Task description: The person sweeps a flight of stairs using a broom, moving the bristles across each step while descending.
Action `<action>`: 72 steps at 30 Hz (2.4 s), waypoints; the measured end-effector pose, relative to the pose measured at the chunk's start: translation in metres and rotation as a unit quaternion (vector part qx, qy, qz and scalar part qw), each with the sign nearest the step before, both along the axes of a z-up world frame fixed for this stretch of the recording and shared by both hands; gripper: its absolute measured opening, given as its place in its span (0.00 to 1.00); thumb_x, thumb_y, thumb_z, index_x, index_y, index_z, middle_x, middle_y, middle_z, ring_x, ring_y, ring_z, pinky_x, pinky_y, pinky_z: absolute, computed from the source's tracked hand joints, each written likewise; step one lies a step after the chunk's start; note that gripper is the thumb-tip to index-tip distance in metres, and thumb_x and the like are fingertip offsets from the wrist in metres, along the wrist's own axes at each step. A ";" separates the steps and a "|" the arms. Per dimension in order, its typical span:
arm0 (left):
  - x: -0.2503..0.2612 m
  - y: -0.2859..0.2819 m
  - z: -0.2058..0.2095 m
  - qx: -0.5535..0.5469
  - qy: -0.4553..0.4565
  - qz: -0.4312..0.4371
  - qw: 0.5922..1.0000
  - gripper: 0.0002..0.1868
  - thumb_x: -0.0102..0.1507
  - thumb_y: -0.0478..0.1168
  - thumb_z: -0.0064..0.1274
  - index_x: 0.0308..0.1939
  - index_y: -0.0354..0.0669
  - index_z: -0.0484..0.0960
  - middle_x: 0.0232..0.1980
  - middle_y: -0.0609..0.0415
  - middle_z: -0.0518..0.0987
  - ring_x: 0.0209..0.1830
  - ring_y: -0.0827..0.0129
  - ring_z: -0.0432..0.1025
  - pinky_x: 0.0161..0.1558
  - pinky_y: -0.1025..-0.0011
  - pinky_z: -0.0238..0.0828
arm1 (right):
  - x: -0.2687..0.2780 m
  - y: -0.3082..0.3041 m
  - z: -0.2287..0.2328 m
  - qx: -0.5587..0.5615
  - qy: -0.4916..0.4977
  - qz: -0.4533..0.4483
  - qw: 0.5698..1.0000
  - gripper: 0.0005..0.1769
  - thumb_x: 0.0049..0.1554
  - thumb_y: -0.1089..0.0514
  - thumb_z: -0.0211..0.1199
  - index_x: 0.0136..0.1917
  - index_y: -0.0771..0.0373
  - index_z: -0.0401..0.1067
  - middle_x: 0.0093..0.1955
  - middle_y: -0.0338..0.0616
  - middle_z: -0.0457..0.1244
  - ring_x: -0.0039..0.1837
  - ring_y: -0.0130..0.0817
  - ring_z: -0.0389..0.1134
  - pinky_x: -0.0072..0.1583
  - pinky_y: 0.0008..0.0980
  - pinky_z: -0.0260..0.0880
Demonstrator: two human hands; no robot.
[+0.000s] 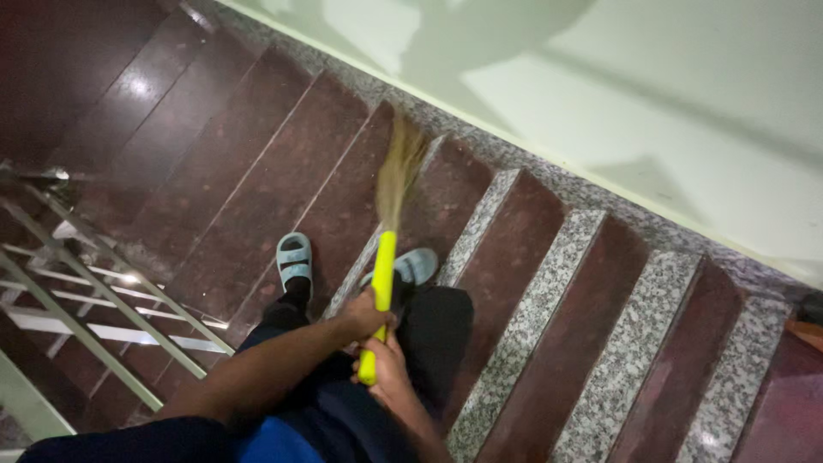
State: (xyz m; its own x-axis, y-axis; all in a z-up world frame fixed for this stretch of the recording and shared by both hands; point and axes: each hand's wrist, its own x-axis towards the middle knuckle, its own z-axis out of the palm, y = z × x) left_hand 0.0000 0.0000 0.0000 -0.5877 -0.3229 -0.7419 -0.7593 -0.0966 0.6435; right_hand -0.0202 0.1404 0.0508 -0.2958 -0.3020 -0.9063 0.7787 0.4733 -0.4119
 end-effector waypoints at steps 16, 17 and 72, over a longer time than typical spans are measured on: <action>-0.062 0.068 0.040 -0.014 -0.084 0.114 0.990 0.47 0.52 0.49 0.62 0.69 0.40 0.54 0.52 0.31 0.80 0.54 0.37 0.75 0.57 0.49 0.72 | -0.062 0.060 0.072 -0.118 0.072 0.071 0.988 0.52 0.51 0.68 0.61 0.84 0.49 0.46 0.50 0.43 0.66 0.37 0.32 0.66 0.37 0.30 0.69; -0.064 0.067 0.032 -0.030 -0.057 0.121 0.990 0.43 0.52 0.48 0.61 0.66 0.42 0.59 0.52 0.32 0.81 0.53 0.37 0.76 0.57 0.48 0.72 | -0.061 0.054 0.075 -0.095 0.044 0.044 0.994 0.52 0.51 0.67 0.60 0.84 0.46 0.44 0.47 0.44 0.66 0.33 0.34 0.65 0.34 0.32 0.69; -0.015 0.000 0.105 -0.202 0.578 -0.408 0.677 0.31 0.50 0.40 0.63 0.57 0.40 0.76 0.65 0.41 0.74 0.66 0.40 0.65 0.66 0.51 0.62 | 0.058 0.007 0.186 -0.082 0.109 -0.231 0.963 0.33 0.54 0.58 0.64 0.71 0.52 0.57 0.42 0.43 0.63 0.32 0.34 0.65 0.30 0.36 0.68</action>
State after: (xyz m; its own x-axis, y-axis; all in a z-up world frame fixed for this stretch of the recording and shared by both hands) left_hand -0.0148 0.0000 0.1048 -0.8057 0.4204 0.4173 0.5794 0.4128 0.7028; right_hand 0.0381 0.1471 0.2366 -0.6113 -0.2267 -0.7582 0.7767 0.0119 -0.6298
